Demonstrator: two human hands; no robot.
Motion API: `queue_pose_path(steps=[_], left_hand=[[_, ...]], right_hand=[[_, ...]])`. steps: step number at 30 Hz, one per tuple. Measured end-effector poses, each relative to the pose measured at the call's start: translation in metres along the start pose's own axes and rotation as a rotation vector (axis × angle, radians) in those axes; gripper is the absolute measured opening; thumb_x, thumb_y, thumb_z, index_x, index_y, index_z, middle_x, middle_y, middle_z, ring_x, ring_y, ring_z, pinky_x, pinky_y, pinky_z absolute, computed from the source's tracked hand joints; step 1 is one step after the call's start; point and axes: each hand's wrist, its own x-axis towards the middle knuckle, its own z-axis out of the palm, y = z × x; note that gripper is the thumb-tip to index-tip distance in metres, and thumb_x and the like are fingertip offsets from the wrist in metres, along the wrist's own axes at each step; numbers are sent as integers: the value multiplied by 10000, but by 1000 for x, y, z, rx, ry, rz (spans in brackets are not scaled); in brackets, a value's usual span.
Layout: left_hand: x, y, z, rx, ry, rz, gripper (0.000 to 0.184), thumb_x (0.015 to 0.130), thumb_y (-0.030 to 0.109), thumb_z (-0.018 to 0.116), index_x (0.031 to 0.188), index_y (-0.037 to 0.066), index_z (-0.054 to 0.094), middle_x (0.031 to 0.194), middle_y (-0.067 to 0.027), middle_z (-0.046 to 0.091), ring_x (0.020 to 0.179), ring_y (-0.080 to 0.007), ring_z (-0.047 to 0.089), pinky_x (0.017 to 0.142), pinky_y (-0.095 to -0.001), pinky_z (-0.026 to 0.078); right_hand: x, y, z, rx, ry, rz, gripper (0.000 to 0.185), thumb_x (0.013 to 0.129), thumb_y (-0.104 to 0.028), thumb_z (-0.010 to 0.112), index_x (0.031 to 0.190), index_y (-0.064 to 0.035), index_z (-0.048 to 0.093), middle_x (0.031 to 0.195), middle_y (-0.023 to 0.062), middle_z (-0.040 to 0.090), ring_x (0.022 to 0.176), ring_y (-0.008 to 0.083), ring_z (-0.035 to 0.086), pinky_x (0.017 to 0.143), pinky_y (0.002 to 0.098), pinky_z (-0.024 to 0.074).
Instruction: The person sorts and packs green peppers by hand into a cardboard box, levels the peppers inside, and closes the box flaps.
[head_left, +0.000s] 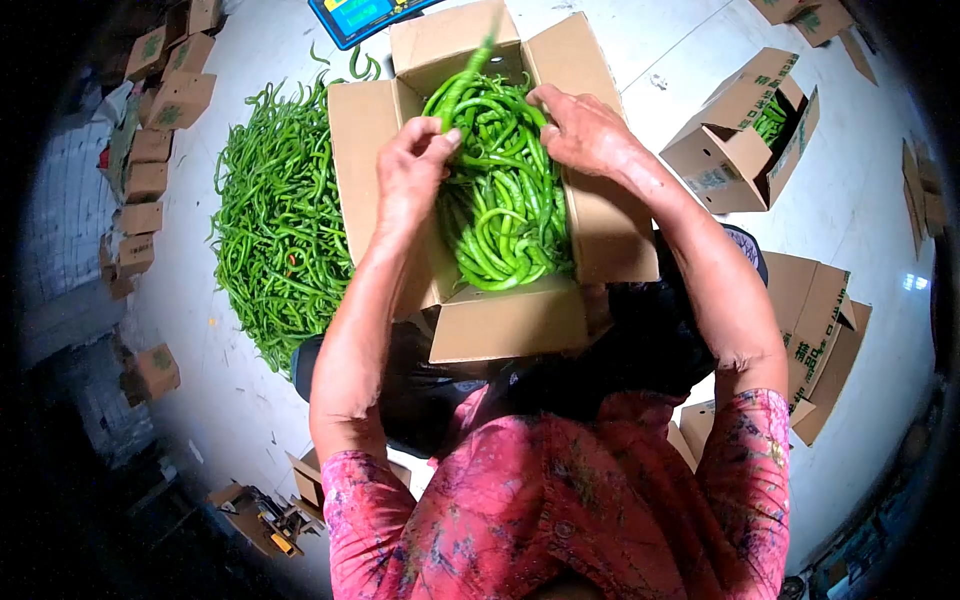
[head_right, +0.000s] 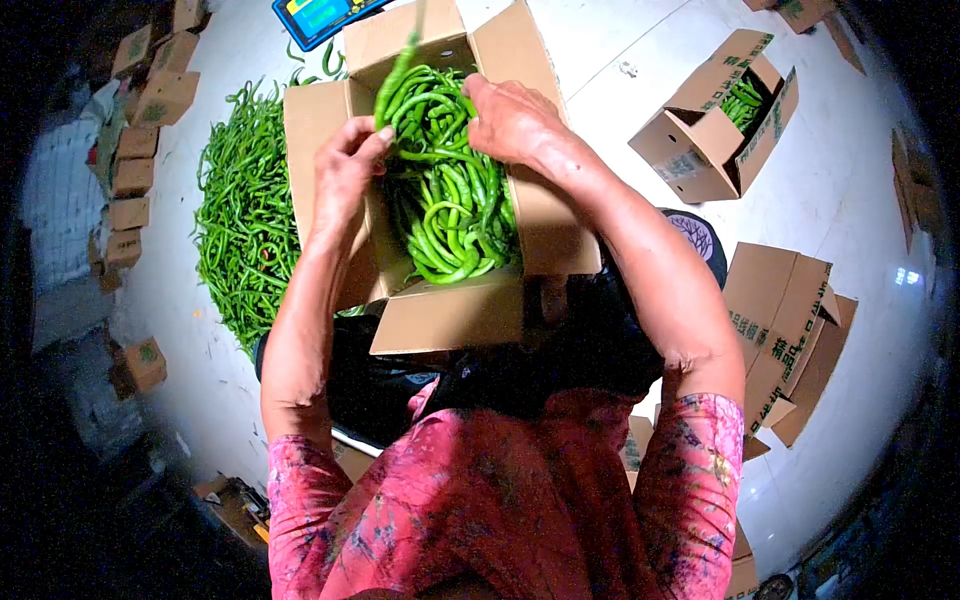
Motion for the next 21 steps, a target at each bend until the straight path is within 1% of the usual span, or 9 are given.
queue_pose_path(steps=[4, 5, 9, 12, 13, 16, 17, 18, 21], left_hand=[[-40, 14, -23, -161, -180, -189, 138, 922, 176, 656, 915, 47, 606, 742, -7, 589, 666, -92, 565, 653, -224, 478], [-52, 9, -24, -158, -191, -217, 138, 925, 174, 652, 897, 51, 595, 732, -11, 592, 658, -98, 578, 638, -227, 489], [-88, -45, -28, -53, -373, -330, 154, 929, 145, 643, 845, 59, 546, 737, -43, 630, 618, -114, 631, 522, -221, 505], [-100, -63, -24, 237, -383, -320, 199, 914, 132, 650, 1018, -6, 550, 709, -68, 652, 609, -128, 638, 517, -243, 520], [-103, -51, -21, 388, -363, -246, 349, 887, 128, 669, 1159, -37, 524, 672, -102, 647, 588, -159, 632, 516, -307, 515], [-100, -40, -23, 805, -275, 177, 404, 863, 113, 675, 1209, -31, 526, 664, -135, 637, 579, -201, 630, 559, -361, 513], [-97, -30, -23, 709, -217, 187, 286, 857, 114, 668, 1110, 6, 593, 585, -134, 613, 582, -326, 646, 582, -428, 507], [-93, -25, -26, 603, -155, 195, 237, 864, 115, 663, 1064, -7, 629, 709, -172, 652, 655, -298, 662, 619, -409, 515], [-71, -10, -39, 423, 12, 239, 202, 886, 102, 621, 1038, -26, 656, 959, -195, 665, 847, -260, 669, 762, -356, 525]], right_hand=[[3, 0, -11, 116, 48, -49, 472, 793, -182, 556, 1240, -33, 540, 1039, 260, 663, 1027, 416, 630, 934, 464, 481], [4, 6, -9, 149, 116, -154, 444, 816, -204, 535, 1225, -32, 538, 878, 206, 656, 868, 335, 646, 813, 427, 496], [-3, 7, -23, 298, 133, -173, 467, 803, -224, 549, 1229, -31, 560, 728, 62, 545, 693, 163, 508, 657, 312, 441], [-12, 1, -26, 385, 138, -131, 462, 807, -221, 544, 1223, -21, 562, 732, 41, 542, 692, 152, 508, 658, 308, 441], [-14, 1, -27, 413, 78, -150, 451, 825, -197, 531, 1237, -15, 551, 730, 17, 528, 679, 135, 496, 635, 291, 429], [-22, -11, -20, 345, 15, -123, 431, 846, -164, 520, 1249, -14, 538, 712, 4, 502, 664, 125, 481, 614, 282, 419], [-26, -13, -18, 323, 4, -237, 421, 856, -124, 507, 1265, -25, 522, 707, -1, 512, 664, 126, 498, 605, 288, 436], [-30, -18, -16, 253, -21, -203, 396, 815, -136, 531, 1197, -35, 547, 739, 182, 635, 695, 315, 651, 686, 450, 528], [-45, -24, 8, 88, 39, -445, 328, 833, -157, 562, 1130, -18, 543, 797, 178, 624, 783, 333, 647, 731, 461, 523]])
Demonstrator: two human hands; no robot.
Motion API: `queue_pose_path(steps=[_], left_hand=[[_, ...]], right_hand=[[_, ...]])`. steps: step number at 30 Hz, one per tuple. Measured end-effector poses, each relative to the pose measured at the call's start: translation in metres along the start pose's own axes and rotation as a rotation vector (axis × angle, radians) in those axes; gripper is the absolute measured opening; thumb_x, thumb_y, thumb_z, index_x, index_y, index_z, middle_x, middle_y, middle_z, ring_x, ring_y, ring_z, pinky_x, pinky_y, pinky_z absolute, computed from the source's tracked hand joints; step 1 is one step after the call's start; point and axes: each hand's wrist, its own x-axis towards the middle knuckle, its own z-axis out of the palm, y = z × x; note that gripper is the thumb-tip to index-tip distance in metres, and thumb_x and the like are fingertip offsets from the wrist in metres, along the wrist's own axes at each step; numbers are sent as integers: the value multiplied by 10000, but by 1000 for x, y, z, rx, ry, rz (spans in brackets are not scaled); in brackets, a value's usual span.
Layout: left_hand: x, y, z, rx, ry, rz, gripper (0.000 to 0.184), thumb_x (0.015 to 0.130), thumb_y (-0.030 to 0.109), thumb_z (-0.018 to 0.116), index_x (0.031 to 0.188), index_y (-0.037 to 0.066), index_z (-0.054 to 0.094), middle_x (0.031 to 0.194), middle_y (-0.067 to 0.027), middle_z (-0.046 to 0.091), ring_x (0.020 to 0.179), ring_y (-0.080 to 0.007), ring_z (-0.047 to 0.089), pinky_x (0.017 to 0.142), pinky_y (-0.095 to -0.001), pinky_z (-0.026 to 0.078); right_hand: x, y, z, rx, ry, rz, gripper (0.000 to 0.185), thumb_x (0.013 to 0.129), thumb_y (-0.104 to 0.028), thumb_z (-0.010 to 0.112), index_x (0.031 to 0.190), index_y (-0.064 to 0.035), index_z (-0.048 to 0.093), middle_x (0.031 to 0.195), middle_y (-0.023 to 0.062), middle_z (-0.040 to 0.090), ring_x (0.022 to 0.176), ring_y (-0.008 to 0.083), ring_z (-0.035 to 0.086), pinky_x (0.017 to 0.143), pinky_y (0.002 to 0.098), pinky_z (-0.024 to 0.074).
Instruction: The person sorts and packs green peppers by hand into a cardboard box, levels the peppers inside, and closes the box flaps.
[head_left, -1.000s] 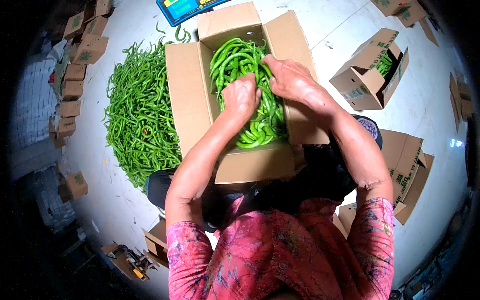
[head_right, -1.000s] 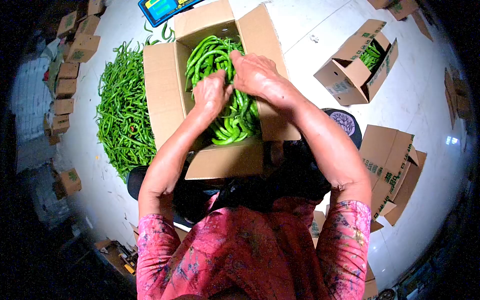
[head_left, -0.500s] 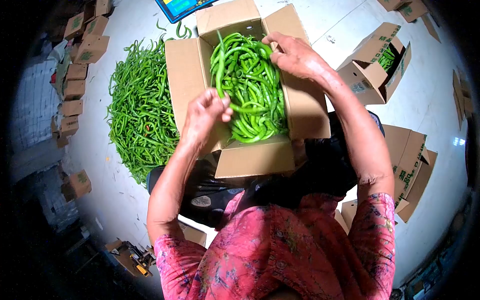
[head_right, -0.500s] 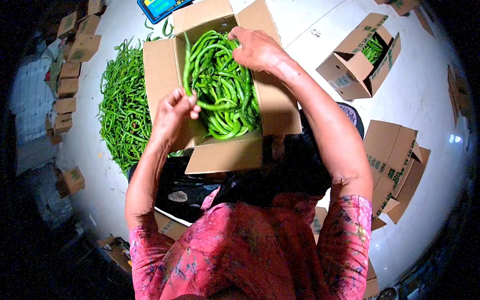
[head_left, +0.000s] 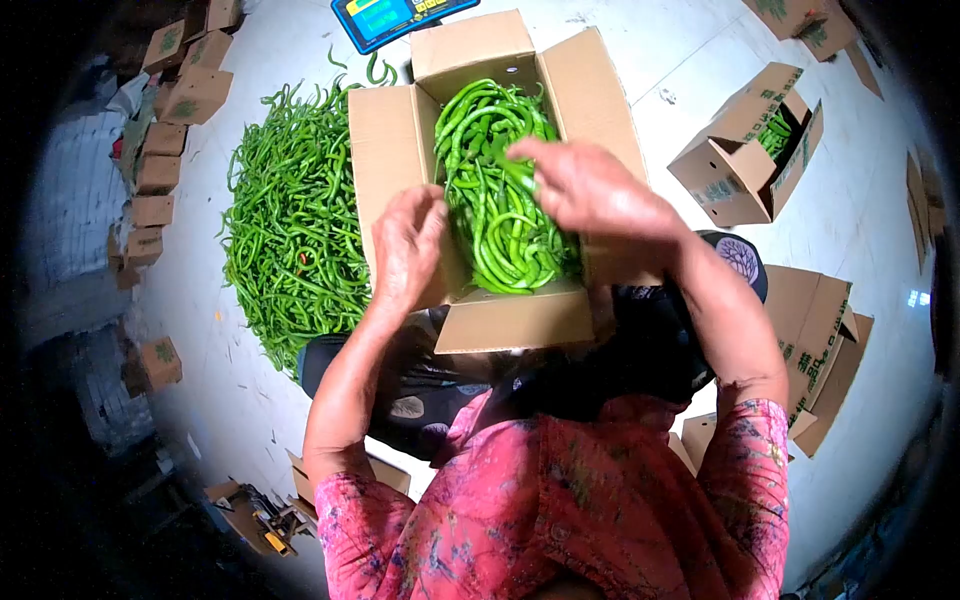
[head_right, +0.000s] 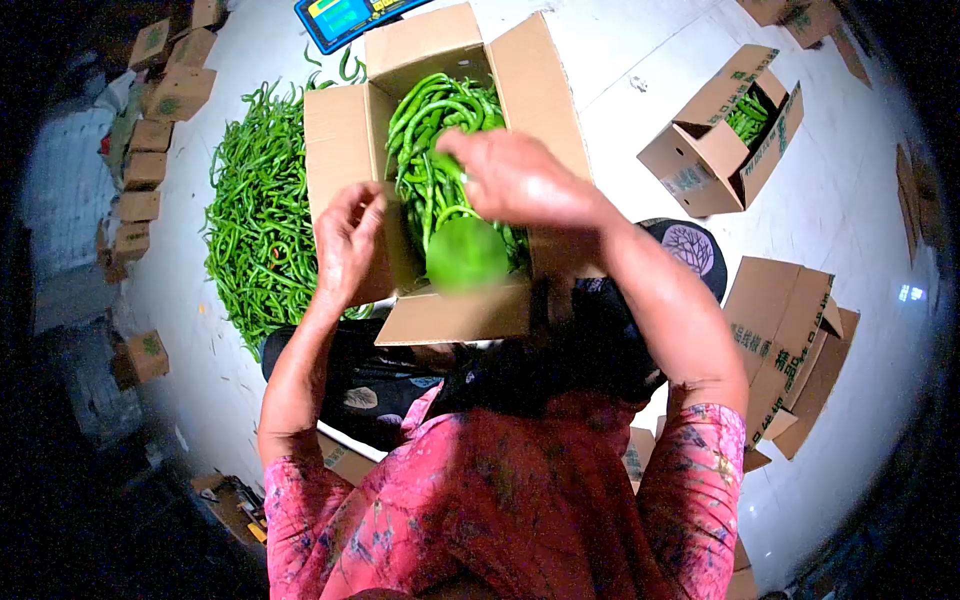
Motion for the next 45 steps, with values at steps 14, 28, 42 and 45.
queue_pose_path(steps=[14, 28, 42, 45], left_hand=[[104, -41, 70, 430, -171, 32, 231, 816, 244, 698, 928, 42, 692, 858, -233, 683, 853, -409, 661, 768, -486, 516], [130, -52, 65, 87, 32, -42, 140, 822, 141, 688, 888, 21, 655, 709, -136, 666, 667, -261, 658, 645, -381, 525], [133, -47, 86, 515, 291, 412, 192, 790, 116, 699, 979, 85, 686, 902, -145, 603, 900, -332, 561, 777, -440, 492], [117, -39, 75, 455, 211, 438, 166, 779, 111, 707, 937, 75, 673, 880, -147, 595, 880, -338, 565, 762, -443, 492]], right_hand=[[-29, 13, 102, -252, 192, -398, 69, 808, -195, 552, 811, -140, 593, 719, 20, 595, 778, 211, 603, 664, 373, 440], [-35, -2, 95, -626, 35, -278, 94, 827, -210, 532, 847, -150, 602, 846, 34, 589, 892, 200, 562, 788, 367, 405], [-30, 0, 98, -644, -14, -214, 111, 828, -202, 542, 874, -145, 626, 897, 32, 572, 942, 203, 539, 795, 356, 397], [-30, -2, 92, -586, -18, -212, 115, 820, -196, 551, 896, -147, 623, 908, 40, 571, 950, 209, 538, 788, 353, 400]])
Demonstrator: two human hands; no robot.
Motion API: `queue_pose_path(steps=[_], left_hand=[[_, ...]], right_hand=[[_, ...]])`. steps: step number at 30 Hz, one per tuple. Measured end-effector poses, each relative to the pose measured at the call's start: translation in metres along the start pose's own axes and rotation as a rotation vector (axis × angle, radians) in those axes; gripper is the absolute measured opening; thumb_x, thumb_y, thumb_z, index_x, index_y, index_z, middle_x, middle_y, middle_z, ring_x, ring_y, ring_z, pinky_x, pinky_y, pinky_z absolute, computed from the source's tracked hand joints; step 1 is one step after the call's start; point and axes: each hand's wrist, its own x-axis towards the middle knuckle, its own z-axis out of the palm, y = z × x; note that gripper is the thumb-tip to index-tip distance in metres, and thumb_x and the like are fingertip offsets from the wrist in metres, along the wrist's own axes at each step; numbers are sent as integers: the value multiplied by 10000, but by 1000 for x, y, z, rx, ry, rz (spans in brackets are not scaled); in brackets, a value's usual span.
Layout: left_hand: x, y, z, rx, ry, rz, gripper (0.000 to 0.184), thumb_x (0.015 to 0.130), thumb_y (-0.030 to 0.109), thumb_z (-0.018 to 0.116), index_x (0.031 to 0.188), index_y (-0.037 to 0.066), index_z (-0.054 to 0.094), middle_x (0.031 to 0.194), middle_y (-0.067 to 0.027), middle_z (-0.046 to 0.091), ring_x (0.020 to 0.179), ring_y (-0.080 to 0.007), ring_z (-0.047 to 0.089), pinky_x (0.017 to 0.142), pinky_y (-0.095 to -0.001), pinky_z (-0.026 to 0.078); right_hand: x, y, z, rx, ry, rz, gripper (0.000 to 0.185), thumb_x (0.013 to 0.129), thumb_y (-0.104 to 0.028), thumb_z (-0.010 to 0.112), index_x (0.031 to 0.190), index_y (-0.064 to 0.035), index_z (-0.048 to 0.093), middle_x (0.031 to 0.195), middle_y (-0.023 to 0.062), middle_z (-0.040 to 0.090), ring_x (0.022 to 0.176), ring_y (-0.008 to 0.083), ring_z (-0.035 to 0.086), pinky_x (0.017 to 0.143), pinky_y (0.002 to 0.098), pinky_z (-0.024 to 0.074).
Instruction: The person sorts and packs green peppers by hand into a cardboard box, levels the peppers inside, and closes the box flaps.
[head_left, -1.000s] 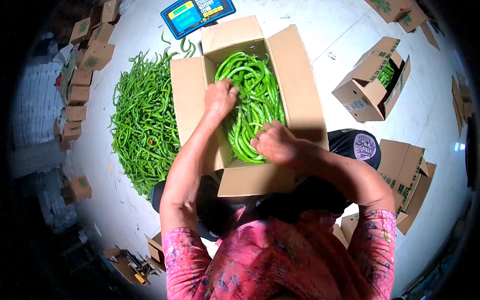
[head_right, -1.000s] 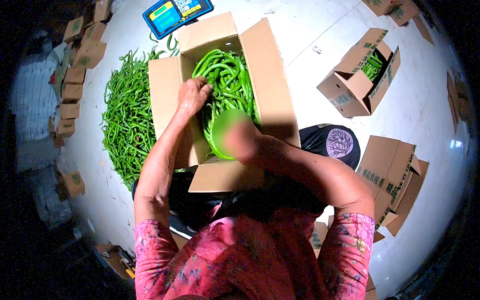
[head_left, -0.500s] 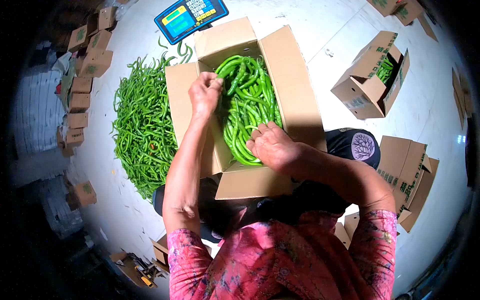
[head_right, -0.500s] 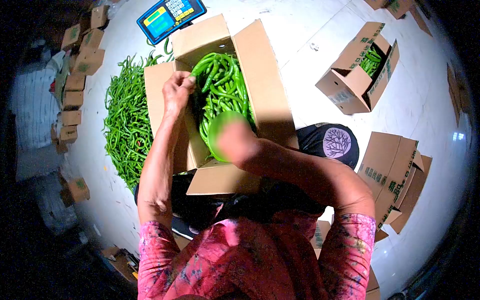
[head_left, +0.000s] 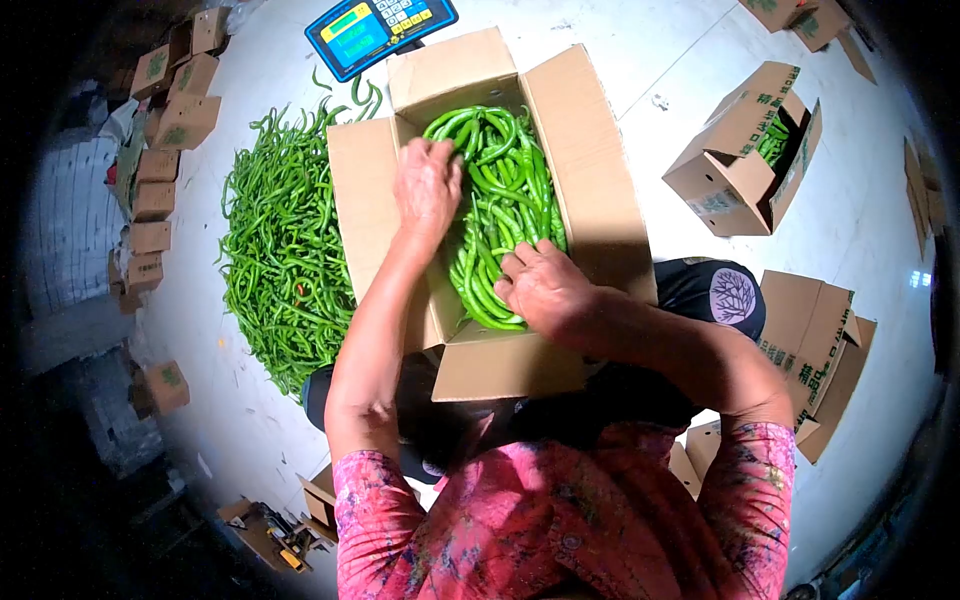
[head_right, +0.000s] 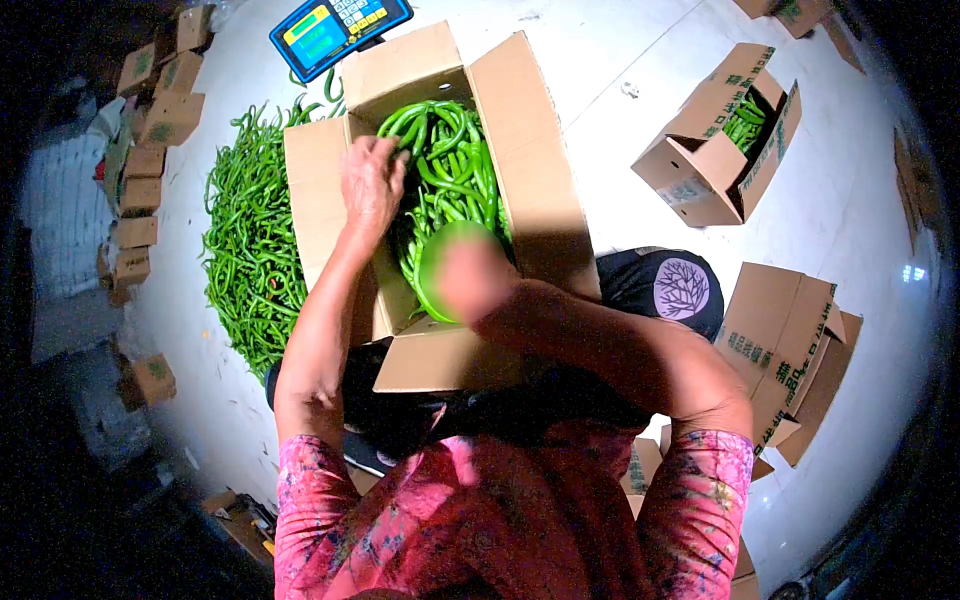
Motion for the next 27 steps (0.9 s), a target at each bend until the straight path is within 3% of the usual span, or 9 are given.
queue_pose_path(steps=[2, 8, 10, 11, 14, 18, 22, 24, 27], left_hand=[[-13, 2, 1, 124, -269, -25, 135, 759, 100, 707, 859, 42, 638, 873, -169, 597, 867, -352, 580, 731, -464, 494], [-8, -6, 8, -18, -141, -135, 150, 801, 124, 672, 919, 32, 671, 817, -195, 615, 772, -377, 609, 726, -477, 491], [-2, -11, 1, -245, -159, -255, 186, 830, 101, 676, 984, -3, 682, 840, -138, 663, 766, -242, 642, 681, -375, 510], [3, -21, 0, -448, -317, -324, 224, 879, 161, 659, 1048, 17, 681, 831, -36, 656, 773, -126, 608, 689, -305, 500], [7, -22, -15, -861, -536, -553, 202, 907, 177, 627, 1033, 27, 675, 852, -43, 664, 756, -151, 627, 676, -278, 479], [7, -32, -25, -1001, -527, -628, 236, 947, 176, 579, 1121, 37, 657, 890, -4, 665, 756, -98, 610, 676, -239, 476], [24, -46, -41, -887, -494, -573, 245, 963, 177, 552, 1138, 41, 657, 892, 9, 656, 763, -71, 564, 694, -226, 452], [39, -61, -41, -691, -486, -363, 261, 974, 164, 543, 1158, 5, 639, 1004, -12, 657, 921, -124, 590, 840, -280, 481], [60, -63, -38, -521, -504, -213, 255, 960, 145, 548, 1148, -1, 638, 1025, -64, 680, 937, -161, 617, 847, -310, 491]], right_hand=[[2, 3, -2, 44, -28, 25, 149, 811, -196, 563, 938, -144, 621, 921, 47, 576, 957, 214, 540, 785, 352, 404], [5, 8, -8, 42, -184, 68, 346, 806, -186, 576, 1148, -139, 593, 921, 45, 599, 915, 218, 568, 779, 348, 409], [3, 8, -8, 55, -195, 78, 411, 814, -180, 567, 1224, -142, 577, 917, 43, 605, 893, 217, 576, 780, 350, 408], [2, 7, -8, 51, -209, 69, 435, 818, -179, 564, 1252, -142, 567, 920, 45, 607, 888, 216, 578, 781, 353, 408], [6, 4, -34, 13, -325, 25, 495, 828, -180, 559, 1321, -137, 540, 936, 52, 614, 889, 218, 581, 787, 363, 409], [6, 2, -22, 13, -295, 25, 447, 844, -183, 553, 1287, -125, 556, 970, 59, 628, 910, 221, 587, 799, 366, 412], [10, 2, -30, 20, -437, 25, 398, 862, -188, 541, 1254, -121, 572, 988, 68, 637, 939, 231, 593, 813, 366, 420], [11, 2, -29, 47, -457, 30, 384, 865, -186, 540, 1240, -116, 578, 989, 72, 639, 945, 237, 595, 815, 367, 426], [11, 1, -27, 78, -444, 27, 376, 861, -177, 543, 1227, -99, 581, 983, 80, 637, 941, 245, 597, 813, 370, 434]])
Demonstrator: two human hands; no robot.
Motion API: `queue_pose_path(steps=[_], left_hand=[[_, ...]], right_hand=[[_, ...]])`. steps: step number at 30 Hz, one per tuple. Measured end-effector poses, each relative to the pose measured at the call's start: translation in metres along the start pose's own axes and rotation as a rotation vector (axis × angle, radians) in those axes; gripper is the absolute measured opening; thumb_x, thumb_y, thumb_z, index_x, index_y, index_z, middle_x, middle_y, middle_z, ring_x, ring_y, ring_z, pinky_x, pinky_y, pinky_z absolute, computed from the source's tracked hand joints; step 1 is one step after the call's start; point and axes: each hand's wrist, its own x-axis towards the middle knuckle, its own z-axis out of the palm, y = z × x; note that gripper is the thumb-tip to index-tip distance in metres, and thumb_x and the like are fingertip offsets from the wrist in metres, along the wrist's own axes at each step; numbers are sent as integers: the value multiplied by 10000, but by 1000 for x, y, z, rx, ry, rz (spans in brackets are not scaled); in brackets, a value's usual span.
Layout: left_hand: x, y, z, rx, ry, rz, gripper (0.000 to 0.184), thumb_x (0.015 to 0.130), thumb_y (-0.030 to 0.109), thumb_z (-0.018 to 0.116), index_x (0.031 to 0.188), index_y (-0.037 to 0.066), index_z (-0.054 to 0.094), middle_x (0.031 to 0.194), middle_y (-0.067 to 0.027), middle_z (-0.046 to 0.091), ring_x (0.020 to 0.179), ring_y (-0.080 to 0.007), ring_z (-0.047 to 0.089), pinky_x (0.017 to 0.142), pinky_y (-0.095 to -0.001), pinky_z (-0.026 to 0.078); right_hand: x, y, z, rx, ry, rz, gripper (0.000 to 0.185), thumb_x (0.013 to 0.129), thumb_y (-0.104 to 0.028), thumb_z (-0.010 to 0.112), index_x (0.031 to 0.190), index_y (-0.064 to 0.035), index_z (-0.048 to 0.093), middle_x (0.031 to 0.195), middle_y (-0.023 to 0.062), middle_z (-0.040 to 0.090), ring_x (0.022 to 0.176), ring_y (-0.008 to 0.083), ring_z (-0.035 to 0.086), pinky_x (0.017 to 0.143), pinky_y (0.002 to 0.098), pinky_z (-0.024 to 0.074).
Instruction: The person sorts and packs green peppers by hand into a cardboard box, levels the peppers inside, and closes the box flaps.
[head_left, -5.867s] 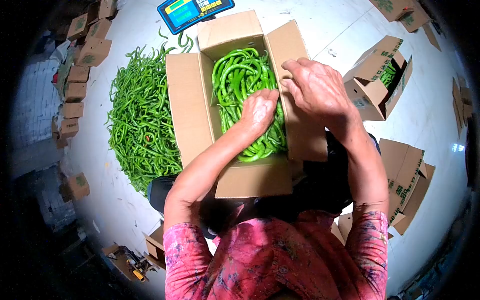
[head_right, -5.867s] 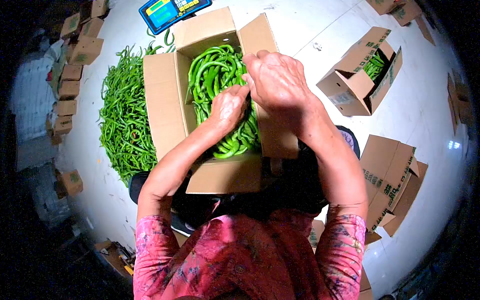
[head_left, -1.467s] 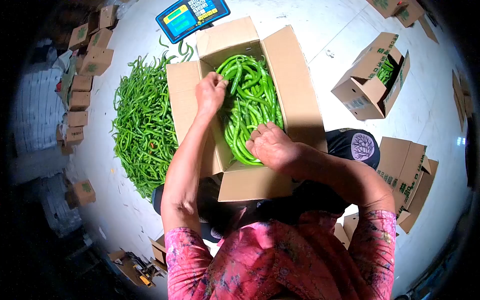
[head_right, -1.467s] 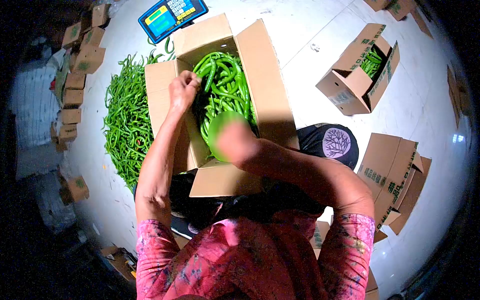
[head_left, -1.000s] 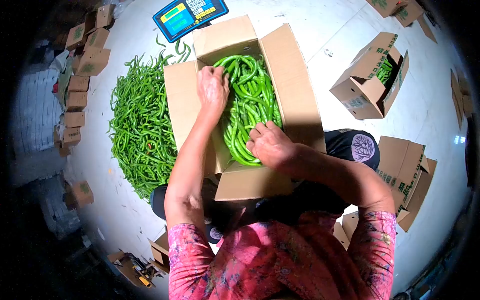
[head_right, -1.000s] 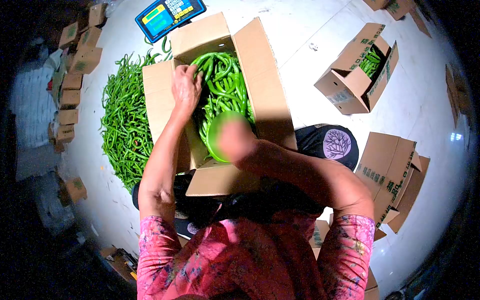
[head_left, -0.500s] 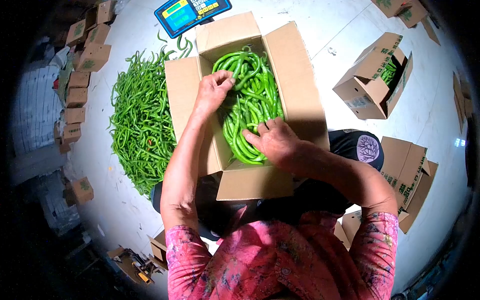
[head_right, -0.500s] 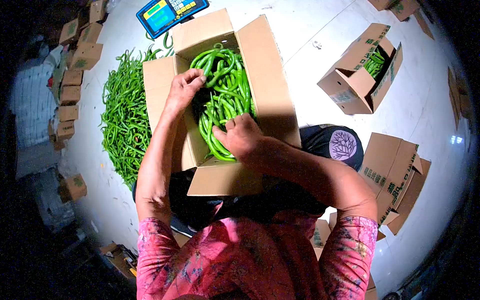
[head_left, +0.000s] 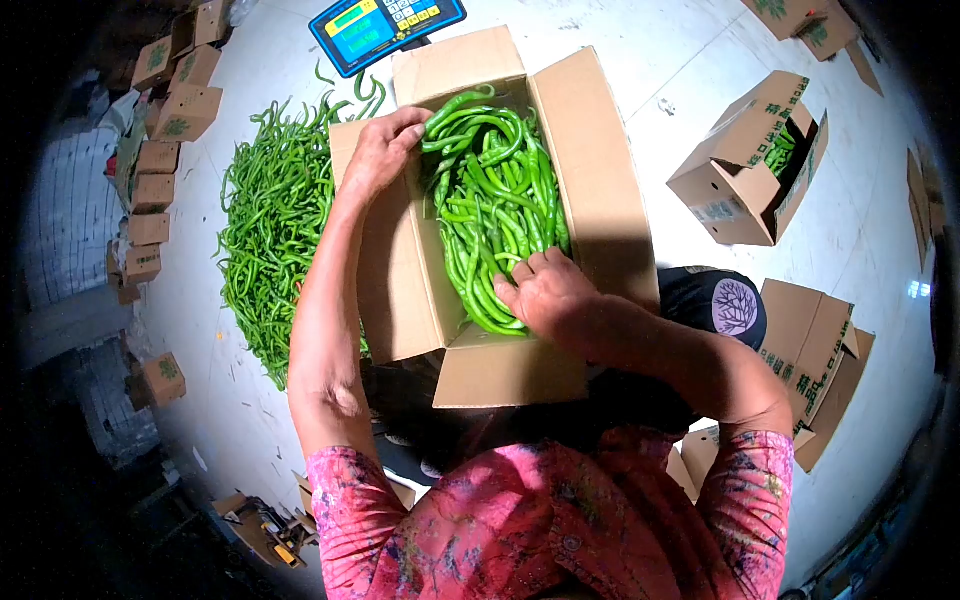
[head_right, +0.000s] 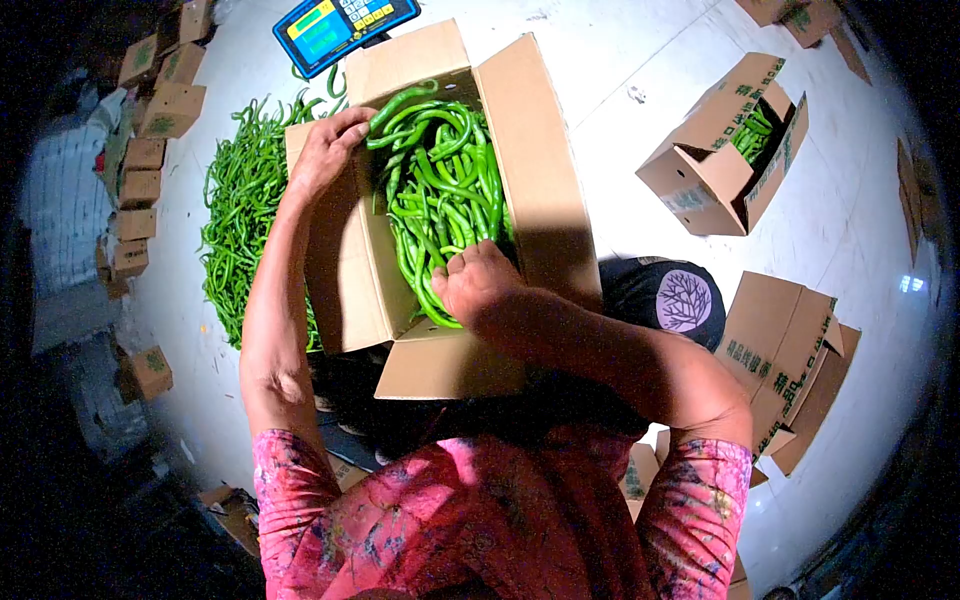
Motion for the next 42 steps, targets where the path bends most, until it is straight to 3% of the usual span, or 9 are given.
queue_pose_path(steps=[6, 13, 18, 21, 26, 29, 35, 40, 42], left_hand=[[37, -30, 26, 557, 203, 126, 220, 840, 87, 647, 1056, 100, 686, 958, -182, 655, 924, -381, 631, 835, -430, 512], [20, -30, 60, 903, 130, 157, 279, 802, 75, 636, 1076, 80, 690, 975, -148, 643, 966, -339, 611, 829, -442, 511], [6, -10, 72, 509, 390, 203, 369, 844, 108, 643, 1208, 57, 610, 1132, -198, 604, 1009, -383, 588, 885, -438, 493], [-24, 18, 84, 364, 270, 363, 378, 909, 249, 627, 1226, 46, 607, 1227, -195, 583, 1162, -363, 529, 995, -439, 423], [-43, 5, 125, 380, -124, 129, 514, 959, 458, 517, 1316, 91, 555, 1363, -129, 534, 1375, -342, 341, 1102, -498, 285], [-37, 6, 112, 174, -72, 207, 444, 942, 377, 576, 1263, 70, 590, 1327, -150, 564, 1304, -349, 443, 1086, -453, 351], [-84, 27, 85, 195, 59, 341, 352, 858, 225, 669, 1151, 32, 640, 1248, -190, 573, 1218, -373, 473, 1042, -457, 380], [-130, 40, 84, 254, -33, 270, 311, 833, 127, 679, 1126, 30, 645, 1188, -162, 577, 1126, -352, 506, 992, -432, 412], [-141, 50, 87, 197, -44, 263, 269, 826, 102, 680, 1083, 25, 656, 1114, -123, 610, 1057, -325, 536, 952, -410, 429]], right_hand=[[-7, 5, 0, 33, 134, -23, 371, 819, -169, 556, 1168, -50, 598, 949, 92, 621, 914, 249, 584, 821, 374, 439], [-1, 18, 44, 155, 585, -45, 142, 737, -114, 567, 852, -41, 610, 791, 121, 542, 829, 276, 545, 731, 416, 422], [-16, 17, 15, -163, 92, -14, 89, 732, -102, 570, 785, -44, 614, 808, 135, 528, 860, 288, 530, 756, 410, 403], [-14, 10, 12, -208, -45, -6, 256, 732, -177, 593, 928, -20, 643, 932, 156, 570, 933, 287, 534, 843, 395, 410], [-1, 15, -8, -285, -347, -77, 195, 721, -229, 621, 838, -86, 683, 838, 75, 606, 903, 246, 557, 837, 390, 401], [-5, 19, -12, -399, -282, -124, 147, 760, -202, 607, 808, -123, 722, 741, 57, 649, 749, 237, 610, 652, 395, 403], [-21, 42, -13, -75, 152, -6, 116, 711, -207, 673, 758, -110, 717, 748, 94, 654, 799, 263, 619, 716, 367, 438], [-34, 54, -66, 190, 266, 99, 657, 326, -67, 837, 934, 2, 598, 899, 127, 629, 961, 313, 593, 902, 412, 444], [-37, 56, -65, 217, 274, 117, 647, 370, -70, 816, 969, 9, 583, 949, 160, 607, 1006, 333, 580, 950, 432, 432]])
